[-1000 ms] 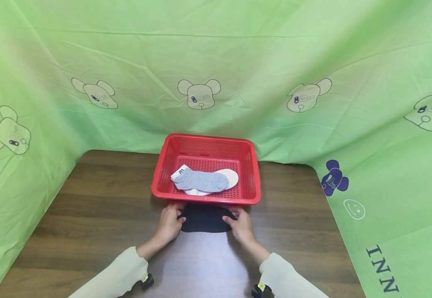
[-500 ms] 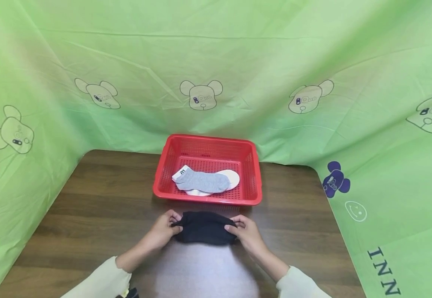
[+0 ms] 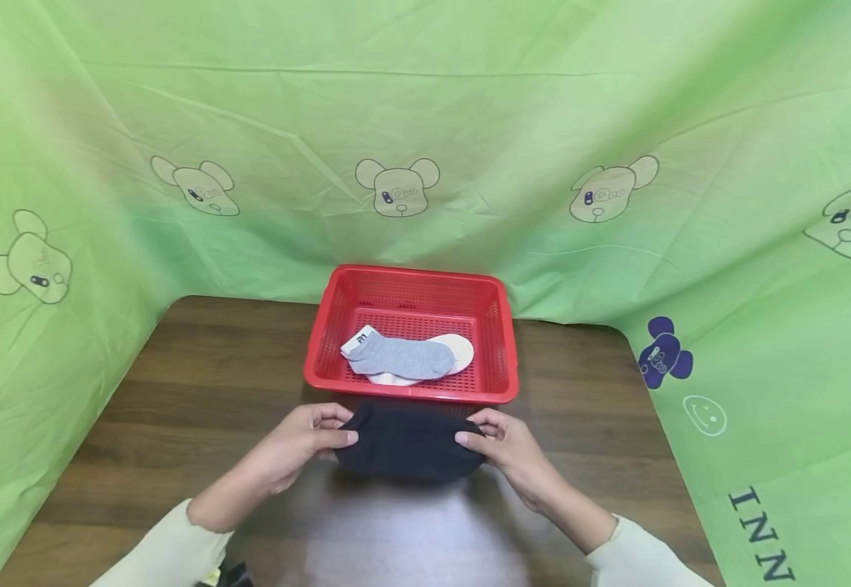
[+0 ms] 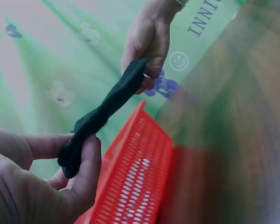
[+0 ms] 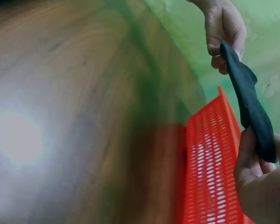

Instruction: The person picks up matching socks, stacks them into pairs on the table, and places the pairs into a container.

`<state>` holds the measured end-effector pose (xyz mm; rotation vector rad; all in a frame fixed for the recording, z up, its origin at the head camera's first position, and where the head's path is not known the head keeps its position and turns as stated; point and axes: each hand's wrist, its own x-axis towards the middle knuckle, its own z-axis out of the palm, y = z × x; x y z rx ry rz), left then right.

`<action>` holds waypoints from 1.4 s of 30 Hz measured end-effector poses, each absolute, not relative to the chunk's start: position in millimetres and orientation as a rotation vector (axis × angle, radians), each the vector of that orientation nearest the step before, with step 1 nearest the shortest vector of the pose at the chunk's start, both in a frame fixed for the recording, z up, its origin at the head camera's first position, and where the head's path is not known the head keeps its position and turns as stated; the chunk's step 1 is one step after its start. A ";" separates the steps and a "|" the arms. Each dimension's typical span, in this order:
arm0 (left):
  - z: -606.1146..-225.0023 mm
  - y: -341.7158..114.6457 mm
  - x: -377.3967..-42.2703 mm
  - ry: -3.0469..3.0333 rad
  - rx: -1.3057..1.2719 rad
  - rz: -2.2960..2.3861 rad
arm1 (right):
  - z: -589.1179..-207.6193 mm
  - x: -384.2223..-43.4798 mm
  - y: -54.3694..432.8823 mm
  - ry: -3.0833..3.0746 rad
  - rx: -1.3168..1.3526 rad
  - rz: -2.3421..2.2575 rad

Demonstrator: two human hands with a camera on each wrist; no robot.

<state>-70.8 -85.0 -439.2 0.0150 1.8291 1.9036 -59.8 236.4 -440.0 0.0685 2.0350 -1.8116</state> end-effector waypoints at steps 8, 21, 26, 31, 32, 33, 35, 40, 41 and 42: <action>-411.2 -89.2 -85.7 1.930 0.039 1.911 | -412.2 -75.9 238.2 2.009 -0.024 -1.869; -377.0 -85.5 -137.1 2.060 -0.094 1.976 | -382.6 -138.8 227.9 1.808 0.076 -2.152; -384.8 -77.5 -165.1 2.172 -0.172 1.933 | -390.5 -165.8 225.1 1.802 0.174 -2.195; -404.7 -72.2 -189.6 2.329 -0.228 1.821 | -403.7 -185.4 219.7 1.840 0.219 -2.185; -408.5 -71.5 -193.4 2.357 -0.236 1.792 | -407.1 -188.4 218.0 1.863 0.230 -2.167; -412.5 -71.0 -196.8 2.385 -0.242 1.766 | -410.4 -190.9 215.9 1.885 0.238 -2.149; -421.1 -69.7 -203.2 2.441 -0.244 1.719 | -418.6 -196.2 212.6 1.941 0.253 -2.094; -442.0 -64.8 -212.8 2.578 -0.258 1.586 | -437.3 -205.8 204.5 2.154 0.317 -1.888; -445.6 -63.8 -213.8 2.600 -0.256 1.556 | -440.1 -206.7 203.2 2.194 0.326 -1.853; -448.7 -62.6 -214.6 2.623 -0.251 1.520 | -442.9 -207.6 201.7 2.231 0.337 -1.821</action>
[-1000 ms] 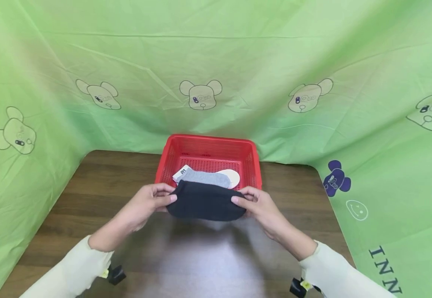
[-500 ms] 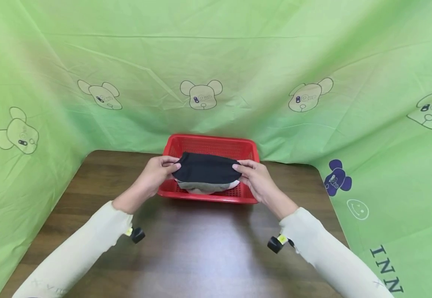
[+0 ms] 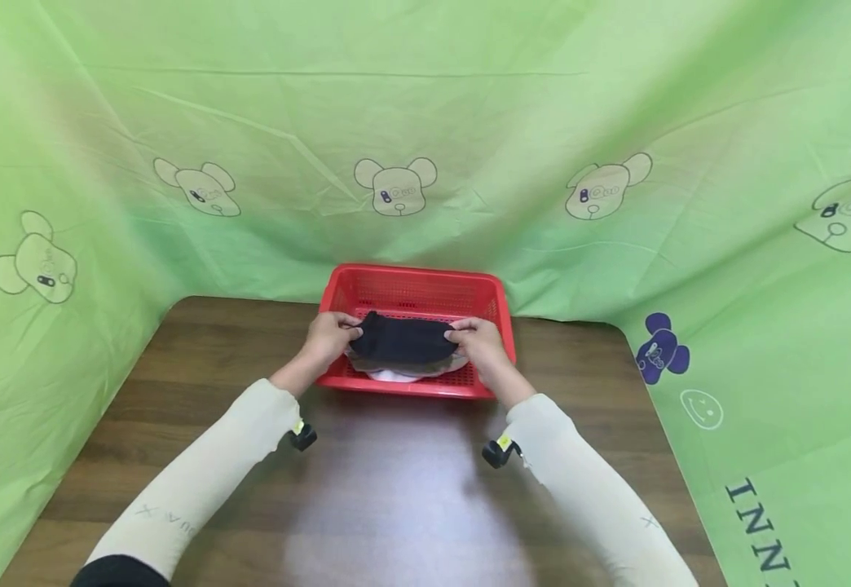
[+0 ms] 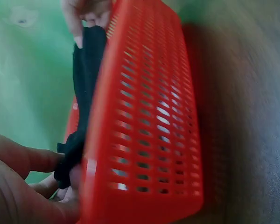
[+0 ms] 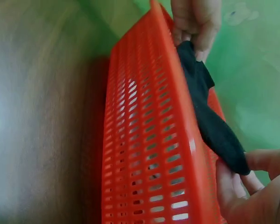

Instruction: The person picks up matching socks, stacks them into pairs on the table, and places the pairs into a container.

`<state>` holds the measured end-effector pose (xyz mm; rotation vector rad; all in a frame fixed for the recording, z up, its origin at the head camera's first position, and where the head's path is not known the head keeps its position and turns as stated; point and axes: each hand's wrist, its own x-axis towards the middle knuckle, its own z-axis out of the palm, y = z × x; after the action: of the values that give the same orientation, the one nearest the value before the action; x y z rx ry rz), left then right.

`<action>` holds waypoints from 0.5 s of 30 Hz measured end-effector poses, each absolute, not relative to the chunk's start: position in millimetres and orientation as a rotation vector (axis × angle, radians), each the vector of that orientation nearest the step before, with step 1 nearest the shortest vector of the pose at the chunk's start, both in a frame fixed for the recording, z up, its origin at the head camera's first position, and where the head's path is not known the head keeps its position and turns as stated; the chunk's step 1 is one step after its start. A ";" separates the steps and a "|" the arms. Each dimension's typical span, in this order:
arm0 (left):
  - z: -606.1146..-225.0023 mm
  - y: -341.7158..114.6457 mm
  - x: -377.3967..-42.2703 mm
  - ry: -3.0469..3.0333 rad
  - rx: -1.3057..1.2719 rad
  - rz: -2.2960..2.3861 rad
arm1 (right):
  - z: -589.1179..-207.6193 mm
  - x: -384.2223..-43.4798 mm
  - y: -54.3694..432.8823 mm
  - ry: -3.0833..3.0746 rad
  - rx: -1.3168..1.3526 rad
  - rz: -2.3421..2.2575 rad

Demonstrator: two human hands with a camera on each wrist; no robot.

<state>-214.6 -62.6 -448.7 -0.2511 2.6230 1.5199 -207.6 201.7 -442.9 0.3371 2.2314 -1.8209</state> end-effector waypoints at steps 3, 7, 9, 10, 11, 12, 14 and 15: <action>-455.0 -59.2 -217.5 2.712 -0.215 1.374 | -448.5 -210.1 198.3 2.377 0.314 -1.685; -459.3 -54.6 -220.8 2.833 -0.105 1.192 | -452.8 -211.7 193.2 2.620 0.228 -1.402; -460.4 -51.6 -221.7 2.875 -0.057 1.146 | -454.5 -212.0 191.2 2.710 0.197 -1.285; -461.2 -50.1 -222.1 2.892 -0.037 1.126 | -455.3 -212.2 190.7 2.745 0.186 -1.238; -461.9 -48.7 -222.4 2.899 -0.020 1.109 | -456.1 -212.4 190.6 2.773 0.178 -1.203; -462.5 -47.1 -222.7 2.904 -0.005 1.097 | -456.9 -212.6 190.9 2.799 0.169 -1.175; -462.4 -44.0 -222.9 2.939 0.037 1.024 | -459.0 -213.3 193.0 2.835 0.158 -1.138; -462.7 -42.5 -223.0 2.958 0.075 0.966 | -460.4 -213.8 194.7 2.850 0.151 -1.121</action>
<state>-223.0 -42.5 -462.7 0.0747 2.9578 0.9662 -213.8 194.7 -460.4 0.1513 2.8497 -1.1212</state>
